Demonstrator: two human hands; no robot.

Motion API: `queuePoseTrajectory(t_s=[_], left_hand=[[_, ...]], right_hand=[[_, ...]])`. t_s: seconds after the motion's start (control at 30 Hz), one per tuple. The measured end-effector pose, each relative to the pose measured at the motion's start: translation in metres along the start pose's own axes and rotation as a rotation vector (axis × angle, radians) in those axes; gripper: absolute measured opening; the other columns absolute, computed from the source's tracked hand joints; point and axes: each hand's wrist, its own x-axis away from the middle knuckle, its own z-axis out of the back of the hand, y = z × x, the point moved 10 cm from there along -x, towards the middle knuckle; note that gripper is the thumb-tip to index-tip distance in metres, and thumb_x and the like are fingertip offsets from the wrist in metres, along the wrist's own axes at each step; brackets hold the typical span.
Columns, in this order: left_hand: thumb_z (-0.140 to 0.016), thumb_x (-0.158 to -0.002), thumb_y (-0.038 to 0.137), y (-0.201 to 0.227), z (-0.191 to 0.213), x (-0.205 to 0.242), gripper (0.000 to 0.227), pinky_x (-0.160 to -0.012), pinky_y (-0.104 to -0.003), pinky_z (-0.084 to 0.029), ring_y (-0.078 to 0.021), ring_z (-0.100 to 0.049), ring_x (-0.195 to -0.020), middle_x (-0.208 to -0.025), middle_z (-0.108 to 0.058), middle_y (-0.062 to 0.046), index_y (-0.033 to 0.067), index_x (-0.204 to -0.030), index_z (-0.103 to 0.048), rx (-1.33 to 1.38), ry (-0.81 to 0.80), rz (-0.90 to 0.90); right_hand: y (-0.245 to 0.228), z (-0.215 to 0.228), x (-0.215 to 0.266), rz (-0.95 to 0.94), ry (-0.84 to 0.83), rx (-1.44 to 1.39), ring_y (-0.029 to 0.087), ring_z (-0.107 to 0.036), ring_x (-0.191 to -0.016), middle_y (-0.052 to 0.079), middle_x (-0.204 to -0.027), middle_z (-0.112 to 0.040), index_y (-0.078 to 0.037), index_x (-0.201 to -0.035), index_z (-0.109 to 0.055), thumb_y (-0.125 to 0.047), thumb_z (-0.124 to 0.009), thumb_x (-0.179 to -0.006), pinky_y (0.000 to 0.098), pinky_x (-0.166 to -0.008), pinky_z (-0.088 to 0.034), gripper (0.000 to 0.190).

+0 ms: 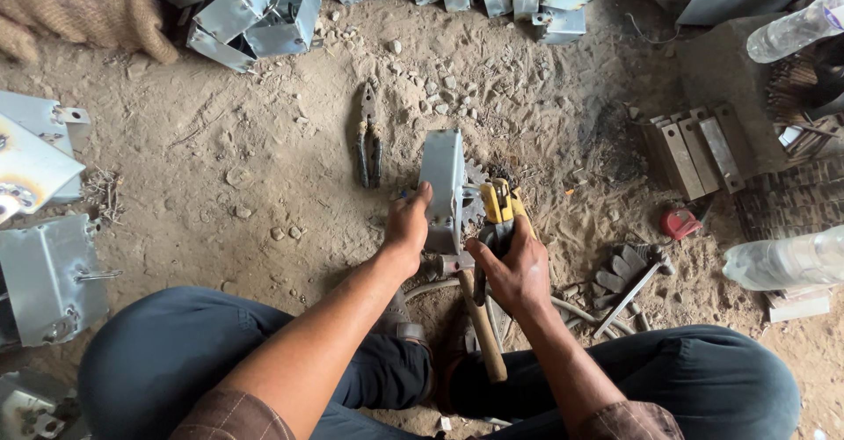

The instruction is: The person sits on the ground and assembles metal brackets by hammering them onto a gear and welding them in place. The person uses a hammer and a welding tool to secure the parts, then places the finished assembly with others.

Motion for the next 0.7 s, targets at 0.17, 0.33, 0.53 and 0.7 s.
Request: queuePoseTrajectory(t_s=[0.17,0.33,0.53,0.7], left_hand=[[-0.049,-0.100,0.046,0.002,0.000,-0.003,0.046,-0.113,-0.044,-0.039,-0.0195,-0.065,-0.117,-0.121,-0.073,-0.006,0.0125,-0.123,-0.071,0.011,0.008,-0.023],[-0.051,-0.102,0.045,-0.001,-0.001,-0.007,0.047,-0.106,-0.040,-0.046,-0.0198,-0.065,-0.114,-0.120,-0.074,-0.009,0.0078,-0.122,-0.073,0.034,0.001,-0.042],[-0.053,-0.102,0.041,-0.001,0.002,-0.008,0.044,-0.100,-0.037,-0.047,-0.0185,-0.065,-0.111,-0.118,-0.073,-0.008,0.0062,-0.121,-0.072,0.072,0.019,-0.064],[-0.056,-0.101,0.039,0.009,-0.001,-0.006,0.043,-0.098,-0.038,-0.051,-0.0212,-0.067,-0.109,-0.116,-0.075,-0.011,0.0031,-0.116,-0.073,0.083,0.010,-0.152]], right_hand=[[-0.003,-0.001,0.001,0.024,-0.002,0.059,0.023,-0.066,-0.068,0.013,-0.078,-0.069,0.001,-0.116,-0.057,-0.045,-0.080,-0.080,0.0405,-0.067,-0.054,0.063],[-0.005,0.002,0.004,0.035,0.019,-0.018,0.023,-0.066,-0.067,0.012,-0.076,-0.069,0.001,-0.117,-0.054,-0.041,-0.079,-0.080,0.0407,-0.065,-0.055,0.062],[-0.005,0.001,0.006,-0.006,0.005,-0.016,0.023,-0.067,-0.066,0.010,-0.075,-0.070,-0.001,-0.111,-0.056,-0.039,-0.079,-0.079,0.0398,-0.066,-0.056,0.055],[-0.009,0.002,0.006,0.015,0.006,-0.033,0.021,-0.067,-0.067,0.010,-0.077,-0.070,-0.001,-0.120,-0.052,-0.036,-0.080,-0.080,0.0382,-0.067,-0.056,0.060]])
